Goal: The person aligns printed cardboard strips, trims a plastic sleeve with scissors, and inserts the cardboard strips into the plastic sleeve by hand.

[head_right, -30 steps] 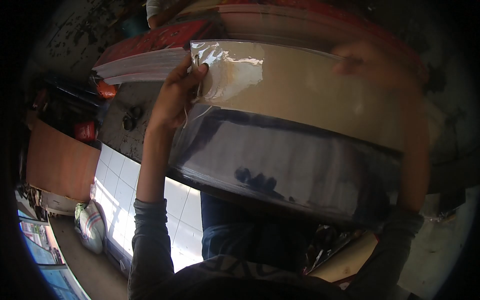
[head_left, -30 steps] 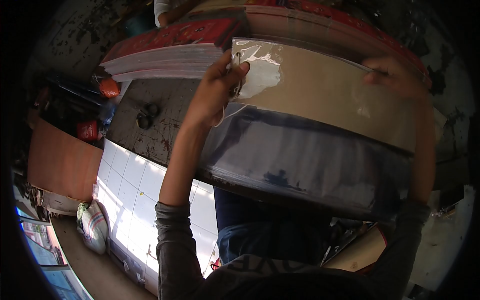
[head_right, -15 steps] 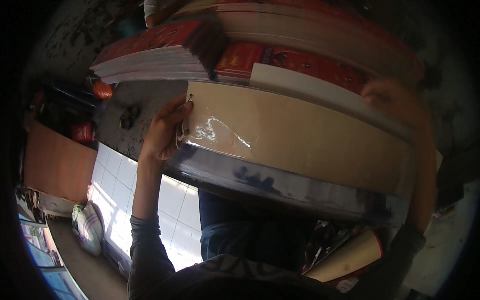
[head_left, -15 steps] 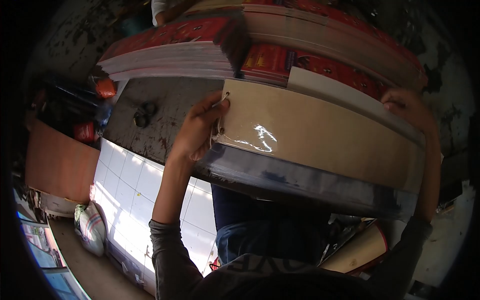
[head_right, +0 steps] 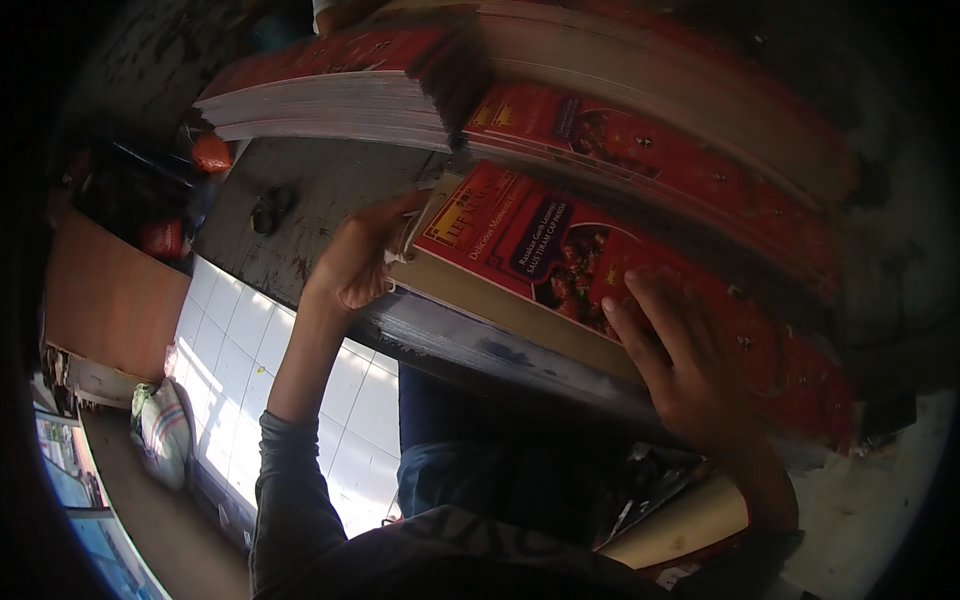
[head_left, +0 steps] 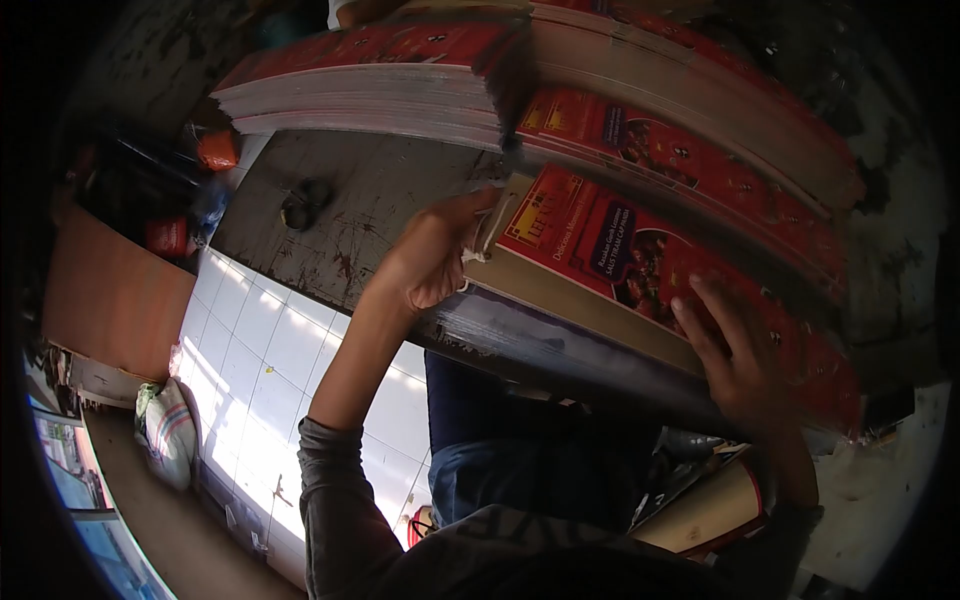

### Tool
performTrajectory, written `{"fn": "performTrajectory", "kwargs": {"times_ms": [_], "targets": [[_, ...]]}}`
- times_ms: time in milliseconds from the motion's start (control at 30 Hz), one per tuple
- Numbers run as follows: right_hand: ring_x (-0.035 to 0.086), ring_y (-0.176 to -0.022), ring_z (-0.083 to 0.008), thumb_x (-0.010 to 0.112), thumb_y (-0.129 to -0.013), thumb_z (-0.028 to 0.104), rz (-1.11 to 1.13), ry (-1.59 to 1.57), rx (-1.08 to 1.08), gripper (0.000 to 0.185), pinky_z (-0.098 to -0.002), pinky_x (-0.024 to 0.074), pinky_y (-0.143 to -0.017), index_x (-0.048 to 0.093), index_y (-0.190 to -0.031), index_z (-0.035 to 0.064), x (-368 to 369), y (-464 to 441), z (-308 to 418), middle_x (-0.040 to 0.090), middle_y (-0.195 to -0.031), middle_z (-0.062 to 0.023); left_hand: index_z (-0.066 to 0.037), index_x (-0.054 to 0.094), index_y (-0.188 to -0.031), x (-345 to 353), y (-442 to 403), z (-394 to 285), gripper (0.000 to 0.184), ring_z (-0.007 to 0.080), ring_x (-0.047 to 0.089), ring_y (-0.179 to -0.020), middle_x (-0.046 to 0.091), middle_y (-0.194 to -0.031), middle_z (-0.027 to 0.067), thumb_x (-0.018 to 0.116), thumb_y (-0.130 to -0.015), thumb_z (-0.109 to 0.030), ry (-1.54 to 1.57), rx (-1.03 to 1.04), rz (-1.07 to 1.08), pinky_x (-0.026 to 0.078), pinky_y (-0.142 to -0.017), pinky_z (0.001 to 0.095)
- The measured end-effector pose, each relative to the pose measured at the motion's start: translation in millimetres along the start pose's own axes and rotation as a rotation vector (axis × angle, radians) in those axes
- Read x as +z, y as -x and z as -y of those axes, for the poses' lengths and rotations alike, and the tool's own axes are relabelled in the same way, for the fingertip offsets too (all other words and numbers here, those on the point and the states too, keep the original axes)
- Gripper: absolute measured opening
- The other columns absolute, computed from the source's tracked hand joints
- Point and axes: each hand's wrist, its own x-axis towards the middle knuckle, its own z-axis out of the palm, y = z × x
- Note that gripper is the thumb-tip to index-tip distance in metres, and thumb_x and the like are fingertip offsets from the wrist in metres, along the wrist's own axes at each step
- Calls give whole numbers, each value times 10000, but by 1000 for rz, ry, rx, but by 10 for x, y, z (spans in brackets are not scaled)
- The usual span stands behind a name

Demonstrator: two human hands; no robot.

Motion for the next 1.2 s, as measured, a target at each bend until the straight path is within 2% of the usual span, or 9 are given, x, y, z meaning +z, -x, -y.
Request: {"fn": "performTrajectory", "kwargs": {"times_ms": [67,200,300,367,500,700,800,967,1200], "targets": [[450,-1078,-315,490,-759,43,44,-131,-37,348,-455,332,-921,511,-1106,19,132,-5,23,431,-1201,-146,161,269,-1165,15,-7,7,395,226,629,-677,567,-844,263,308,-895,-125,292,-2,247,555,-513,226],[444,-1084,-309,529,-734,46,23,-179,-146,389,-469,338,-908,493,-1121,14,162,15,32,434,-1198,-147,134,353,-1126,168,74,-63,381,148,612,-563,602,-729,180,328,-899,-172,246,-44,29,504,-429,184],[437,-1096,-301,578,-693,56,60,-172,-143,435,-480,335,-905,492,-1117,12,130,9,84,438,-1196,-143,142,342,-1132,-43,-29,24,385,167,620,-585,604,-753,190,334,-896,-162,254,-38,98,517,-448,194],[436,-1100,-293,591,-672,58,76,-163,-69,461,-492,335,-898,491,-1120,20,129,6,121,435,-1201,-139,152,323,-1142,-169,-64,78,391,207,628,-653,591,-833,222,344,-892,-147,239,-29,253,540,-505,210],[436,-1101,-293,591,-669,59,106,-115,-56,472,-503,335,-889,486,-1129,32,111,1,154,432,-1203,-141,158,298,-1161,88,39,-30,416,220,625,-719,568,-904,241,378,-877,-136,221,-18,181,550,-553,221],[433,-1101,-292,578,-685,60,147,-118,-39,466,-480,334,-881,481,-1141,49,79,-26,179,423,-1211,-133,172,226,-1196,70,16,11,483,243,615,-774,529,-952,292,451,-813,-15,172,5,173,555,-561,232],[444,-1060,-284,539,-715,57,154,-114,-22,441,-432,349,-856,477,-1152,56,72,-20,201,420,-1213,-123,172,222,-1196,81,31,3,486,252,617,-760,530,-937,300,453,-799,14,169,2,202,554,-553,229],[440,-869,-245,461,-725,-6,176,-149,15,445,-350,374,-760,476,-1164,71,53,-16,210,422,-1209,-104,172,245,-1188,70,16,20,452,236,624,-733,546,-913,287,435,-820,-10,141,9,165,545,-509,212],[422,-821,-251,442,-718,-39,146,-235,34,451,-339,373,-724,486,-1156,61,79,-32,207,439,-1178,-106,169,285,-1172,101,31,12,403,225,623,-741,549,-918,279,406,-849,-38,144,-1,122,539,-513,189]]}}
